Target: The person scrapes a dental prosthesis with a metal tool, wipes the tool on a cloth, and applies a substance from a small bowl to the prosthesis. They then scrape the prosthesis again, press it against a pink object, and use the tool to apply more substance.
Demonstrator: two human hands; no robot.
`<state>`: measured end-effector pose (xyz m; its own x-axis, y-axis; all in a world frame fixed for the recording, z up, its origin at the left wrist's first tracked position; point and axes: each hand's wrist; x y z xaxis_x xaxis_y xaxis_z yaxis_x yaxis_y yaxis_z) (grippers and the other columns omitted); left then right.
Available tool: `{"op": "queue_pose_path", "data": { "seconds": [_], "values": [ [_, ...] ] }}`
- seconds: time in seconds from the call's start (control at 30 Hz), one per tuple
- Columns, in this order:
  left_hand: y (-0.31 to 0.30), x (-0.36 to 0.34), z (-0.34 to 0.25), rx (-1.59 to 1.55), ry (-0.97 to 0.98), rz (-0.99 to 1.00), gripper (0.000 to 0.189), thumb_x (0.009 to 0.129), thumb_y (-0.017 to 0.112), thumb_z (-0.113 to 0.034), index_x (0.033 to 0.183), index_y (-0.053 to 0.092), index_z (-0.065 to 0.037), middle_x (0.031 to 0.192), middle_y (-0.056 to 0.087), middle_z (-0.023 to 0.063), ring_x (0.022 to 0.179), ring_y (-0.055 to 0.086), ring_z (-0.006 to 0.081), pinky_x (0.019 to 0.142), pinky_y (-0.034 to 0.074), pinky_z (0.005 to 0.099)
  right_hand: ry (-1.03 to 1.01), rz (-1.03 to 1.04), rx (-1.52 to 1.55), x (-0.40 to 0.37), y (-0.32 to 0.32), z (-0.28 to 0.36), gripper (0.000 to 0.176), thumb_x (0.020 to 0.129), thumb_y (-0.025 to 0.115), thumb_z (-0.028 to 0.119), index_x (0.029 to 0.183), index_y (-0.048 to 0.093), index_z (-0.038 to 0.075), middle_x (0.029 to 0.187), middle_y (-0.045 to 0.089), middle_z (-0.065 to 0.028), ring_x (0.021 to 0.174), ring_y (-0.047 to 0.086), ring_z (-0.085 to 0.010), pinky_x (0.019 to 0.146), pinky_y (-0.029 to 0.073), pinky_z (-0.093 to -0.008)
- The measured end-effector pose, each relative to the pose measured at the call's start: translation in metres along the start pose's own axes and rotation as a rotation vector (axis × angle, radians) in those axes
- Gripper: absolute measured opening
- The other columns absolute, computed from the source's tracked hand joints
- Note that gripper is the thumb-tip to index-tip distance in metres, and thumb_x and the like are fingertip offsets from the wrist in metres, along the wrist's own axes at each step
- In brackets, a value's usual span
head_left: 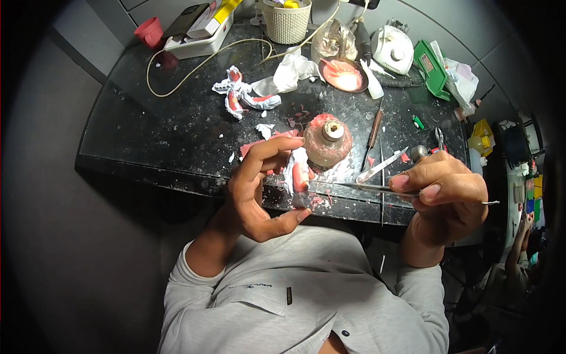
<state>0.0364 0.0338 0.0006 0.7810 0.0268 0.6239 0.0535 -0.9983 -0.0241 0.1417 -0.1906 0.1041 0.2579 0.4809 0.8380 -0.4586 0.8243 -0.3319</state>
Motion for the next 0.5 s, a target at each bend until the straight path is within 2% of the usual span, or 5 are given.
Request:
{"op": "queue_pose_path", "data": {
  "seconds": [0.03, 0.27, 0.37, 0.47, 0.5],
  "values": [
    [0.0, 0.0, 0.0, 0.0, 0.0, 0.0, 0.082, 0.067, 0.078, 0.001, 0.139, 0.039, 0.011, 0.124, 0.055, 0.0187, 0.099, 0.066, 0.0216, 0.095, 0.049, 0.0347, -0.04, 0.014, 0.058, 0.001, 0.0, -0.001, 0.009, 0.086, 0.064, -0.008, 0.091, 0.061, -0.002, 0.08, 0.072, -0.021, 0.065, 0.07, -0.0227, 0.052, 0.051, -0.0276],
    [0.0, 0.0, 0.0, 0.01, 0.006, 0.0, 0.082, 0.067, 0.078, 0.001, 0.139, 0.039, 0.011, 0.119, 0.056, 0.0185, 0.097, 0.065, 0.0208, 0.093, 0.049, 0.0343, -0.047, 0.041, 0.073, 0.001, -0.002, -0.003, 0.01, 0.088, 0.063, -0.007, 0.094, 0.058, -0.002, 0.08, 0.071, -0.0205, 0.065, 0.07, -0.0236, 0.053, 0.052, -0.0281],
    [0.0, 0.0, 0.001, 0.011, 0.008, -0.003, 0.082, 0.068, 0.078, 0.0, 0.139, 0.039, 0.011, 0.118, 0.056, 0.0188, 0.096, 0.065, 0.021, 0.093, 0.05, 0.0342, -0.12, -0.055, 0.047, -0.002, -0.008, -0.013, 0.011, 0.092, 0.062, -0.007, 0.103, 0.057, -0.005, 0.082, 0.07, -0.0211, 0.07, 0.07, -0.0226, 0.057, 0.051, -0.026],
    [0.0, 0.002, 0.0, -0.007, 0.03, 0.004, 0.082, 0.068, 0.077, 0.0, 0.139, 0.038, 0.01, 0.118, 0.057, 0.0194, 0.096, 0.065, 0.0215, 0.093, 0.049, 0.0348, 0.079, -0.291, -0.076, -0.009, -0.007, -0.016, 0.015, 0.091, 0.059, -0.013, 0.106, 0.058, -0.009, 0.088, 0.07, -0.02, 0.079, 0.07, -0.0216, 0.057, 0.049, -0.0208],
    [0.0, 0.003, 0.0, -0.012, 0.046, 0.017, 0.082, 0.069, 0.077, 0.0, 0.14, 0.037, 0.01, 0.119, 0.057, 0.0199, 0.097, 0.065, 0.0219, 0.094, 0.049, 0.0354, 0.155, -0.3, -0.174, -0.008, -0.01, -0.015, 0.016, 0.091, 0.06, -0.013, 0.106, 0.059, -0.009, 0.088, 0.07, -0.0174, 0.078, 0.069, -0.0173, 0.058, 0.049, -0.0203]
  ]
}}
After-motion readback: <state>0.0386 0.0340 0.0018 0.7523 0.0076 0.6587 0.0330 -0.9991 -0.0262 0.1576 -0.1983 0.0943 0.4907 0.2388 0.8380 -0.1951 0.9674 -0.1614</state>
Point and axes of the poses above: each hand's wrist, its own x-axis towards the middle knuckle, its own y-axis out of the palm, z = x × y
